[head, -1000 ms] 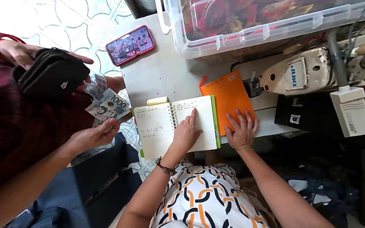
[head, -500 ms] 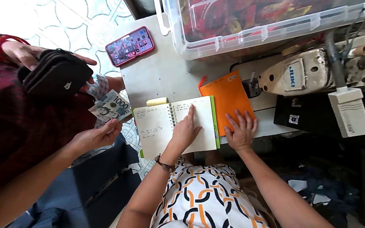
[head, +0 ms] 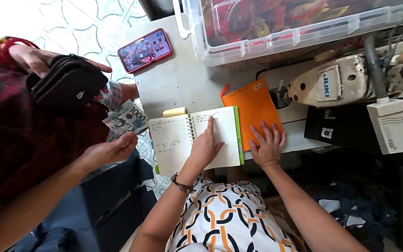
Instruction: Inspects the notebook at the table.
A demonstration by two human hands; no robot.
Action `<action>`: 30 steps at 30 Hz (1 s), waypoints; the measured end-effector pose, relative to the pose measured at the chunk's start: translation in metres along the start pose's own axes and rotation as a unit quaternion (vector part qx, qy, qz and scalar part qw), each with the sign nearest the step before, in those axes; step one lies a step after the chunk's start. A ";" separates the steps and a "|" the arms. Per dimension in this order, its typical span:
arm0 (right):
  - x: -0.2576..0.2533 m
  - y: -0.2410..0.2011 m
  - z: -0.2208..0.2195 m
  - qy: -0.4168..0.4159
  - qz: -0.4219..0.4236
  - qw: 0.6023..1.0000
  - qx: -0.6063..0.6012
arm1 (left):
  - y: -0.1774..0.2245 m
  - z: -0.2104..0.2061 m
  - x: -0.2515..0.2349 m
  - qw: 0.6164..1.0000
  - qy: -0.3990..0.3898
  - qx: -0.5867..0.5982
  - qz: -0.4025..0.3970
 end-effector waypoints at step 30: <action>0.000 0.000 0.001 0.000 0.004 1.000 0.003 | -0.001 0.001 0.003 1.000 -0.018 0.021 0.012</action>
Point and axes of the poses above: each hand's wrist, its own x-axis away from the middle knuckle, its own z-axis out of the back of the hand, y = z × x, the point moved 4 cm from there along -x, towards the middle knuckle, and after that the axes turned 2 degrees about z, right-handed, at the moved point
